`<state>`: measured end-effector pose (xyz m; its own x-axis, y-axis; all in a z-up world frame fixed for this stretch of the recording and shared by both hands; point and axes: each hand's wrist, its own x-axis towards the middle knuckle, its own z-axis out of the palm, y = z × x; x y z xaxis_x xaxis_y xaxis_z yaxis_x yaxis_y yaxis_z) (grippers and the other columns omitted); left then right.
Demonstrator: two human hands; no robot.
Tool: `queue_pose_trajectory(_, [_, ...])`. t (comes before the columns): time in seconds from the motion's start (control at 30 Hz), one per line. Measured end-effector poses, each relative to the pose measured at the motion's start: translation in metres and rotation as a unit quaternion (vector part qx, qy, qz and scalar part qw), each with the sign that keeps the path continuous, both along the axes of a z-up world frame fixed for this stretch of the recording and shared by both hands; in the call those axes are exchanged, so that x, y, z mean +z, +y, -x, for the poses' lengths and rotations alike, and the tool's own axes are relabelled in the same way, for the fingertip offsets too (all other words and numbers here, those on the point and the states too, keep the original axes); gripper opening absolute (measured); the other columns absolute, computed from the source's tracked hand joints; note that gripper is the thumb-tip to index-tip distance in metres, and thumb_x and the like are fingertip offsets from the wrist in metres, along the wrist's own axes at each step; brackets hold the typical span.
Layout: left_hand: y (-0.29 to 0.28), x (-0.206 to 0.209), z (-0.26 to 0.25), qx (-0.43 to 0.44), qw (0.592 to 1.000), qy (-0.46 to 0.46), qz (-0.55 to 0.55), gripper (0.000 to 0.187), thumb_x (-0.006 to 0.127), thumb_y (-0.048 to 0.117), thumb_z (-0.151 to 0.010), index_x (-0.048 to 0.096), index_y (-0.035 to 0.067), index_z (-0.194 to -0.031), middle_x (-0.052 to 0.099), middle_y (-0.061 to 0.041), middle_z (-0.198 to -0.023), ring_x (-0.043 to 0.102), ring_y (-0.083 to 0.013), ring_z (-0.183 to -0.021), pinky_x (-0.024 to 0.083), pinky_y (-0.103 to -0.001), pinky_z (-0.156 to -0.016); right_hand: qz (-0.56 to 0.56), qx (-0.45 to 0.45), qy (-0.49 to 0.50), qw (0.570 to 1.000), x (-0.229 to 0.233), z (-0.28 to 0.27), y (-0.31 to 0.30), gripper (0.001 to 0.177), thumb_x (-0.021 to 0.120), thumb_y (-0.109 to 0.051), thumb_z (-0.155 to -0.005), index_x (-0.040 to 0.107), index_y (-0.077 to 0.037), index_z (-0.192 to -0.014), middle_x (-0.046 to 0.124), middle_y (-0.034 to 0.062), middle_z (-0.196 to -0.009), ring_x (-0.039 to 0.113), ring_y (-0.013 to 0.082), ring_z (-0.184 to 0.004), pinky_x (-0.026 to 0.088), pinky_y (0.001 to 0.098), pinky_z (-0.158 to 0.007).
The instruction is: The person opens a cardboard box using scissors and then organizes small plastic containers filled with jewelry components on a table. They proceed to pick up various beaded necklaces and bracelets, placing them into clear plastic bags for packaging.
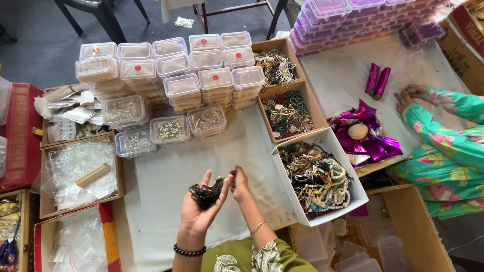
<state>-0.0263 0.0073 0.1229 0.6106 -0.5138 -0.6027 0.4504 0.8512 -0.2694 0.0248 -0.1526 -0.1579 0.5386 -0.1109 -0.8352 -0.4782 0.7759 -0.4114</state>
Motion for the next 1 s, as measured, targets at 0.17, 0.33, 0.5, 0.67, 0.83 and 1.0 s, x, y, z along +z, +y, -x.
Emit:
queue_pose_trajectory(0.17, [0.019,0.065,0.001,0.035,0.99,-0.137,0.001,0.042,0.046,0.008,-0.096,0.058,0.009,-0.136,0.056,-0.031,-0.133,0.057,-0.0426,-0.125,0.048,-0.053,-0.105,-0.032,0.097,0.048,0.994,0.022,-0.005,-0.028,0.024,0.056,-0.04,-0.093,0.064,-0.021,-0.082,0.036,-0.0072,-0.053,0.033,0.0097,-0.044,0.029,0.0284,-0.043])
queue_pose_trajectory(0.33, [0.033,0.041,-0.002,0.114,0.944,-0.167,-0.26,0.041,0.051,0.022,-0.1,0.06,0.018,-0.14,0.063,-0.006,-0.125,0.06,-0.023,-0.116,0.047,-0.052,-0.102,0.513,0.264,-0.238,0.781,0.083,-0.034,-0.073,0.021,0.065,-0.019,-0.093,0.08,-0.014,-0.107,0.076,-0.0021,-0.089,0.069,0.0128,-0.082,0.051,0.0288,-0.078])
queue_pose_trajectory(0.5, [0.043,-0.009,-0.009,0.062,0.967,-0.141,-0.202,0.038,0.05,0.016,-0.096,0.064,0.022,-0.131,0.065,-0.003,-0.119,0.062,-0.0264,-0.108,0.046,-0.057,-0.101,0.714,0.222,-0.227,0.624,0.264,-0.017,-0.085,0.041,0.07,-0.029,-0.093,0.068,-0.024,-0.133,0.068,0.0007,-0.133,0.052,0.0242,-0.131,0.039,0.0525,-0.109])
queue_pose_trajectory(0.67, [0.025,-0.009,-0.011,0.021,0.989,-0.111,-0.091,0.033,0.049,0.021,-0.094,0.066,0.02,-0.122,0.068,-0.006,-0.116,0.062,-0.0339,-0.108,0.046,-0.059,-0.101,0.722,0.336,-0.085,0.599,0.223,-0.02,-0.108,0.092,0.078,-0.038,-0.083,0.029,-0.021,-0.159,0.03,0.0078,-0.169,0.012,0.0397,-0.152,0.019,0.0717,-0.108])
queue_pose_trajectory(0.83, [0.015,0.018,-0.011,0.013,0.982,-0.124,-0.141,0.04,0.049,0.02,-0.094,0.062,0.016,-0.132,0.066,-0.007,-0.121,0.06,-0.0297,-0.116,0.041,-0.065,-0.106,0.56,0.534,0.033,0.632,0.236,-0.011,-0.102,0.09,0.084,-0.039,-0.081,0.036,-0.033,-0.156,0.032,0.0017,-0.165,0.028,0.0351,-0.151,0.025,0.0592,-0.12])
queue_pose_trajectory(1.0, [0.008,0.028,-0.017,0.017,0.987,-0.13,-0.095,0.037,0.047,0.013,-0.099,0.055,0.007,-0.134,0.062,-0.017,-0.132,0.054,-0.0395,-0.131,0.038,-0.054,-0.112,0.4,0.547,-0.351,0.646,0.223,-0.017,-0.074,0.091,0.089,-0.018,-0.071,0.042,-0.018,-0.148,0.046,0.0085,-0.144,0.046,0.0269,-0.13,0.042,0.0406,-0.107])
